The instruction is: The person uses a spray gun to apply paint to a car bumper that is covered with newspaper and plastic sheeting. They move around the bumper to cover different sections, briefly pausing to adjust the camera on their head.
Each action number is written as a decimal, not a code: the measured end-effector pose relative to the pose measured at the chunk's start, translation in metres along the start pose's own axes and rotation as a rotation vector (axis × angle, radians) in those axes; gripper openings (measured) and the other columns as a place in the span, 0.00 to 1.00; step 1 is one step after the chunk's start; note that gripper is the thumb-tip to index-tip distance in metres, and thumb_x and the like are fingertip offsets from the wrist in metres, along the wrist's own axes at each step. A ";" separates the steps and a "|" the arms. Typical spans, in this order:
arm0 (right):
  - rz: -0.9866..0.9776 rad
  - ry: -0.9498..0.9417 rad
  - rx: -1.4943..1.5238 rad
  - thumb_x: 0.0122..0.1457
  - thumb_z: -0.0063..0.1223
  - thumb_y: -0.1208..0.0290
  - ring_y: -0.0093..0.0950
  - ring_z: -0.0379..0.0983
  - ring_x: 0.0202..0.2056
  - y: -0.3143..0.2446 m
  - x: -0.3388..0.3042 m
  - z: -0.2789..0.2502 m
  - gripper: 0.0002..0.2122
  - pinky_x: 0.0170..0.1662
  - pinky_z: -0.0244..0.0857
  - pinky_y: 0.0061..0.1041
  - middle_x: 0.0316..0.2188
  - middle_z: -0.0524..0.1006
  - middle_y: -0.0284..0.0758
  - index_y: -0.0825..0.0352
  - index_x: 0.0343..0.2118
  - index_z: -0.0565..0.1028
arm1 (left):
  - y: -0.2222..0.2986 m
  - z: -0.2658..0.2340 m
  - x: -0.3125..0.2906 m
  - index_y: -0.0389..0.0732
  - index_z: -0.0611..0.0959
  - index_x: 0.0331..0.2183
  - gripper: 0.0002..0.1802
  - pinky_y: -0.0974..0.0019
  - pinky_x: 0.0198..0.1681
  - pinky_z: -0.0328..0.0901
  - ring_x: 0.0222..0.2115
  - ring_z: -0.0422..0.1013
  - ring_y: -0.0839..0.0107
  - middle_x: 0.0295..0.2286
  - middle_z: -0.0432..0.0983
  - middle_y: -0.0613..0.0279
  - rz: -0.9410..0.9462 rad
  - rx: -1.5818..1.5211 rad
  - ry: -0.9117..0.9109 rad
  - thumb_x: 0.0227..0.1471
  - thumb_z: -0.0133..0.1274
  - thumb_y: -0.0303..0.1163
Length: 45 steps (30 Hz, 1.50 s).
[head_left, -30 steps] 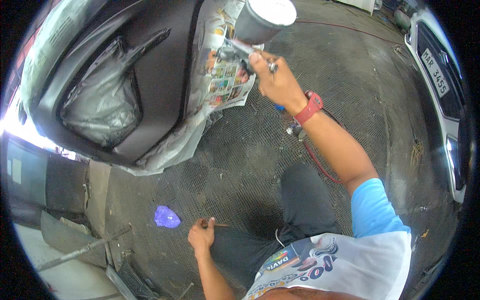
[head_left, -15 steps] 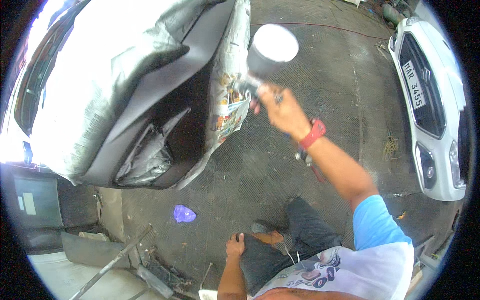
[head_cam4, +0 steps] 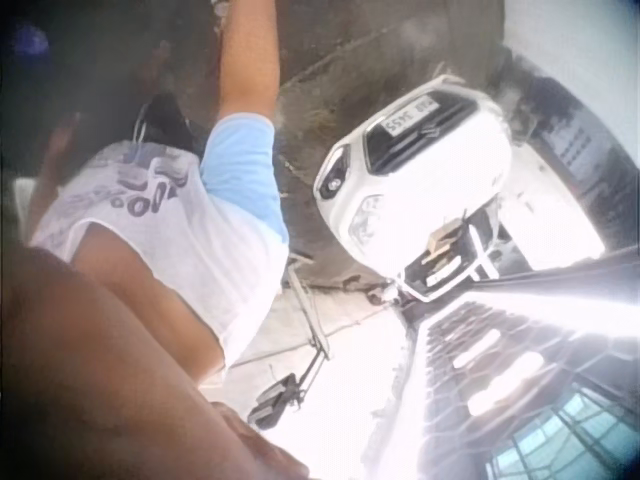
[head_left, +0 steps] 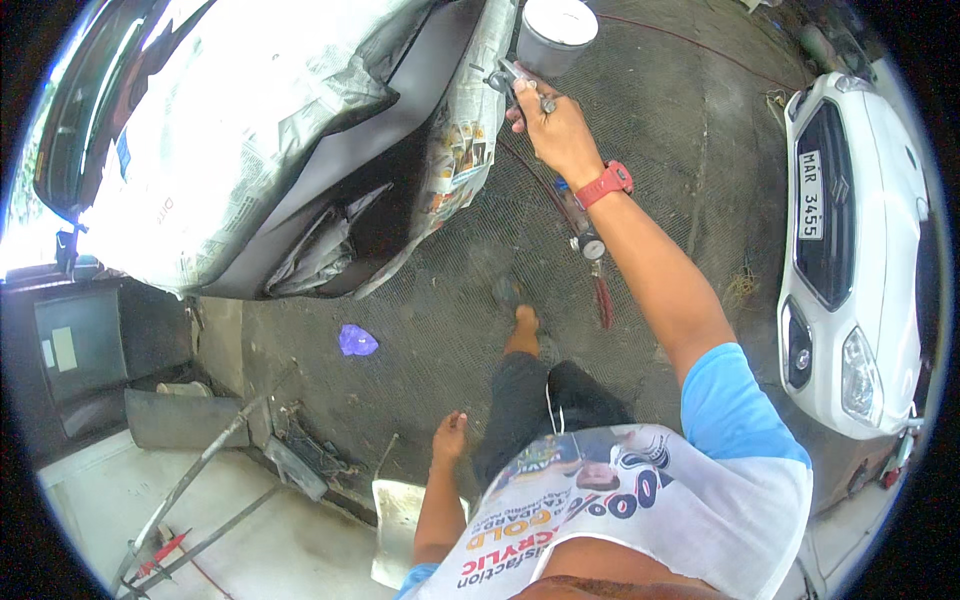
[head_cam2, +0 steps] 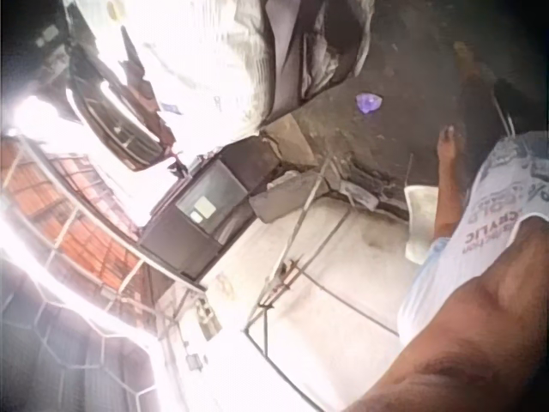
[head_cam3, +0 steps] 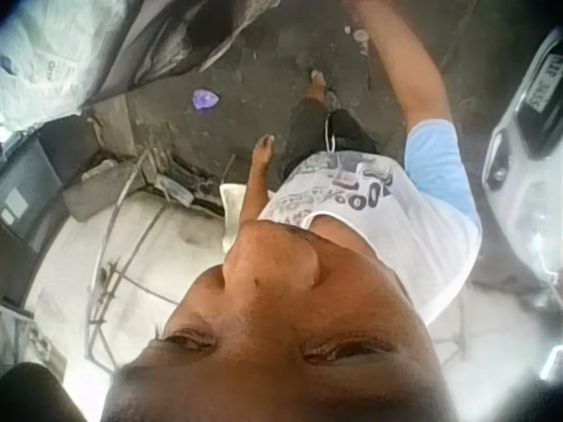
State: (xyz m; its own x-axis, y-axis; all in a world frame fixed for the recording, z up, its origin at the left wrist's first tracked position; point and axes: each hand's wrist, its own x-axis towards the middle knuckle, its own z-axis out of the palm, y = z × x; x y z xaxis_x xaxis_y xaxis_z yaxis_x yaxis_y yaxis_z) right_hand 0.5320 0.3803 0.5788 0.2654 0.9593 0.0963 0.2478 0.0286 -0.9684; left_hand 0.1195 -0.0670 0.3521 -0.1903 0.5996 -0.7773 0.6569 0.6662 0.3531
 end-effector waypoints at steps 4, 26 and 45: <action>0.066 -0.196 0.035 0.73 0.48 0.50 0.25 0.79 0.27 -0.023 -0.002 0.009 0.26 0.36 0.74 0.29 0.26 0.83 0.37 0.69 0.59 0.78 | -0.002 0.010 0.000 0.41 0.79 0.60 0.32 0.51 0.62 0.66 0.57 0.75 0.48 0.56 0.79 0.47 -0.098 0.072 -0.094 0.67 0.50 0.55; 0.102 -0.379 -0.027 0.76 0.42 0.50 0.16 0.79 0.29 -0.017 0.091 -0.031 0.26 0.21 0.66 0.17 0.36 0.86 0.36 0.70 0.58 0.77 | 0.260 -0.031 0.071 0.42 0.79 0.61 0.31 0.56 0.63 0.66 0.59 0.74 0.53 0.56 0.79 0.48 0.002 -0.225 0.103 0.66 0.54 0.52; 0.125 -0.488 -0.128 0.75 0.41 0.48 0.21 0.79 0.23 0.010 0.303 -0.082 0.27 0.19 0.66 0.21 0.31 0.86 0.36 0.71 0.52 0.80 | 0.335 0.123 0.004 0.34 0.76 0.62 0.33 0.57 0.64 0.64 0.60 0.72 0.52 0.59 0.76 0.41 -0.170 -0.663 0.231 0.67 0.55 0.47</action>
State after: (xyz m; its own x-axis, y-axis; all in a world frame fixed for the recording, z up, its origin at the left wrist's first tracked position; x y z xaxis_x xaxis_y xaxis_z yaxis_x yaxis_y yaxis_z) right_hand 0.6912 0.6485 0.6176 -0.1577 0.9733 -0.1668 0.3618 -0.1002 -0.9268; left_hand 0.4290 0.1040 0.4034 -0.4478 0.4934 -0.7457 0.0374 0.8436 0.5357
